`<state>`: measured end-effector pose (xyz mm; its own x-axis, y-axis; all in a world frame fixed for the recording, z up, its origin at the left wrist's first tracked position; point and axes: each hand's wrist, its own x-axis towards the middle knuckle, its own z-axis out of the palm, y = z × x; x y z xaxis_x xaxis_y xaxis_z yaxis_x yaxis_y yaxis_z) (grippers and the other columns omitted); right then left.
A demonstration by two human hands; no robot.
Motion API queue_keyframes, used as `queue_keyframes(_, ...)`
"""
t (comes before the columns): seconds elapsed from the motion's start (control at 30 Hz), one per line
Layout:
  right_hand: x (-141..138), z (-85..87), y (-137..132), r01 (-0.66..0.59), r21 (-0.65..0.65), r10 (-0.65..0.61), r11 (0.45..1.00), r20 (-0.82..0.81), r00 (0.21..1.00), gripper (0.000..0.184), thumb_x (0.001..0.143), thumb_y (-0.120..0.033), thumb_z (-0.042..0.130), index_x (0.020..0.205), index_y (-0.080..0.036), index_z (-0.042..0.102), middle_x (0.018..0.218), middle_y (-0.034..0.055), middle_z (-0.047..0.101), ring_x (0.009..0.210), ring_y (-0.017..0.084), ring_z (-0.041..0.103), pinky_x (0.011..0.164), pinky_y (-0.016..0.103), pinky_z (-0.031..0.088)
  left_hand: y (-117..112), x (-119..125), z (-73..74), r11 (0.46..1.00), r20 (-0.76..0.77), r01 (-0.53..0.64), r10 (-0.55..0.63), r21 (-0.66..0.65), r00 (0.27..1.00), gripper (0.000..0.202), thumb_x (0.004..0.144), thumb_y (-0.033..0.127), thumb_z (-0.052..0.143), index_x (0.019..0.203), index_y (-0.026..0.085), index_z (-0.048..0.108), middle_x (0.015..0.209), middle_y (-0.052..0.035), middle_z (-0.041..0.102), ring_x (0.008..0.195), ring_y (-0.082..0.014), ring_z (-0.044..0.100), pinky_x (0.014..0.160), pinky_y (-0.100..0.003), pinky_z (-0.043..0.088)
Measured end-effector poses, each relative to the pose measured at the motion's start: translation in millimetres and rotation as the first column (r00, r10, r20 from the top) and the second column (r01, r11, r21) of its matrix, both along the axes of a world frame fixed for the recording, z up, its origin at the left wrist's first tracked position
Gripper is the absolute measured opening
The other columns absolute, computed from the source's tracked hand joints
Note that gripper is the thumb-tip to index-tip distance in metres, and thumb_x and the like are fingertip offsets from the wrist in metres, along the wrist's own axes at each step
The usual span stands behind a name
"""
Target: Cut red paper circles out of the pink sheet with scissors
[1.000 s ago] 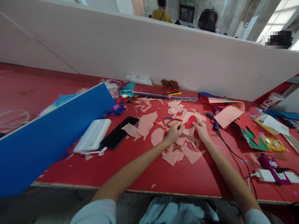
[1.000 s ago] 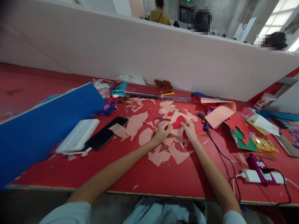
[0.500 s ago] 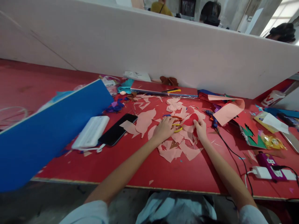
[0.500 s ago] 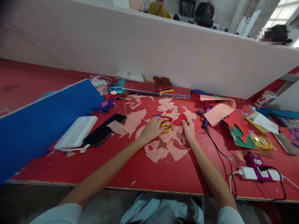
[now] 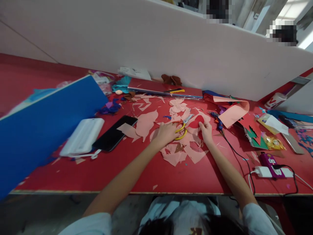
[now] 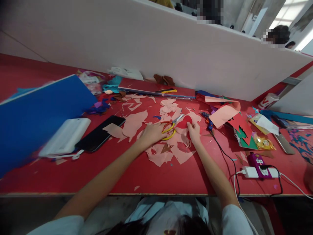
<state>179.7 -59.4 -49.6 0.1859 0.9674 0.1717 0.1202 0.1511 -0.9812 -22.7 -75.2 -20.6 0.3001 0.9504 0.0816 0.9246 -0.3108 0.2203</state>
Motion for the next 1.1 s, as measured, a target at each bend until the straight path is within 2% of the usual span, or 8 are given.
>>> queue_keyframes(0.3, 7.4, -7.7, 10.4, 0.007, 0.019, -0.008, 1.000, 0.012, 1.000, 0.030, 0.073, -0.052, 0.058, 0.065, -0.023, 0.055, 0.053, -0.0025, 0.051, 0.057, 0.015, 0.048, 0.056, 0.029, 0.042, 13.1, -12.1, 0.1, 0.974, -0.017, -0.216, 0.216, -0.067, 0.976, 0.052, 0.074, 0.061, 0.049, 0.094, 0.017, 0.067, 0.080, -0.0150, 0.069, 0.072, -0.0307, 0.064, 0.071, -0.039, 0.041)
queue_keyframes(0.4, 9.8, -7.6, 14.3, 0.046, 0.032, -0.046, 0.998, 0.008, 0.999, 0.030, 0.071, -0.050, 0.060, 0.063, -0.022, 0.054, 0.055, -0.0027, 0.052, 0.056, 0.014, 0.047, 0.057, 0.028, 0.042, 13.9, -13.7, -1.1, 0.972, 0.078, -0.234, 0.235, -0.012, 0.969, 0.048, 0.078, 0.056, 0.049, 0.101, 0.017, 0.066, 0.090, -0.0152, 0.068, 0.084, -0.0314, 0.063, 0.077, -0.040, 0.042)
queue_keyframes(0.5, 9.7, -5.9, 15.7, -0.019, 0.037, 0.020, 0.999, -0.034, 0.999, 0.030, 0.070, -0.049, 0.062, 0.062, -0.022, 0.054, 0.054, -0.0031, 0.052, 0.055, 0.013, 0.046, 0.056, 0.027, 0.043, 14.4, -9.3, -2.6, 0.978, 0.287, -0.174, 0.136, 0.113, 0.948, 0.037, 0.082, 0.042, 0.046, 0.101, 0.017, 0.065, 0.107, -0.0151, 0.065, 0.104, -0.0308, 0.056, 0.091, -0.044, 0.038)
queue_keyframes(0.57, 7.0, -3.7, 13.3, -0.125, 0.034, 0.128, 0.992, -0.079, 0.989, 0.028, 0.070, -0.049, 0.063, 0.066, -0.022, 0.058, 0.058, -0.0025, 0.055, 0.056, 0.013, 0.049, 0.057, 0.028, 0.044, 13.6, -2.5, -3.0, 0.992, 0.521, -0.101, 0.044, 0.082, 0.852, 0.036, 0.083, 0.037, 0.045, 0.106, 0.016, 0.063, 0.115, -0.0133, 0.062, 0.110, -0.0272, 0.054, 0.095, -0.041, 0.038)
queue_keyframes(0.67, -0.6, 1.3, 5.0, -0.270, 0.019, 0.269, 0.963, -0.155, 0.950, 0.029, 0.069, -0.047, 0.066, 0.083, -0.022, 0.065, 0.071, -0.0002, 0.064, 0.064, 0.016, 0.056, 0.063, 0.029, 0.048, 8.5, 10.2, -2.8, 0.992, 0.835, 0.087, 0.032, -0.095, 0.549, 0.046, 0.081, 0.039, 0.048, 0.121, 0.017, 0.055, 0.120, -0.0108, 0.060, 0.110, -0.0228, 0.055, 0.092, -0.034, 0.043)
queue_keyframes(0.73, -5.9, 4.9, -1.0, -0.324, -0.022, 0.316, 0.946, -0.169, 0.934, 0.033, 0.068, -0.048, 0.066, 0.088, -0.022, 0.067, 0.073, 0.0004, 0.067, 0.068, 0.017, 0.059, 0.064, 0.030, 0.049, 3.2, 17.6, -3.2, 0.967, 0.915, 0.206, 0.059, -0.152, 0.398, 0.053, 0.075, 0.041, 0.057, 0.124, 0.018, 0.054, 0.118, -0.0103, 0.062, 0.112, -0.0242, 0.054, 0.090, -0.033, 0.044)
queue_keyframes(0.97, -9.2, 9.0, -6.4, -0.428, -0.058, 0.415, 0.902, -0.156, 0.896, 0.026, 0.070, -0.043, 0.066, 0.083, -0.021, 0.068, 0.080, -0.0002, 0.069, 0.071, 0.016, 0.061, 0.070, 0.030, 0.050, -4.9, 26.0, -13.2, 0.885, 0.939, 0.339, 0.247, -0.319, 0.238, 0.041, 0.064, 0.034, 0.070, 0.098, 0.013, 0.061, 0.091, -0.0047, 0.067, 0.081, -0.0185, 0.061, 0.072, -0.029, 0.049)
queue_keyframes(1.1, -7.9, 10.8, -6.4, -0.405, -0.074, 0.397, 0.911, -0.100, 0.912, 0.027, 0.070, -0.045, 0.066, 0.077, -0.019, 0.068, 0.071, -0.0008, 0.068, 0.064, 0.015, 0.059, 0.063, 0.028, 0.047, -3.8, 26.6, -15.8, 0.882, 0.947, 0.346, 0.296, -0.320, 0.121, 0.041, 0.063, 0.033, 0.071, 0.097, 0.014, 0.060, 0.090, -0.0046, 0.067, 0.083, -0.0181, 0.062, 0.073, -0.029, 0.049)
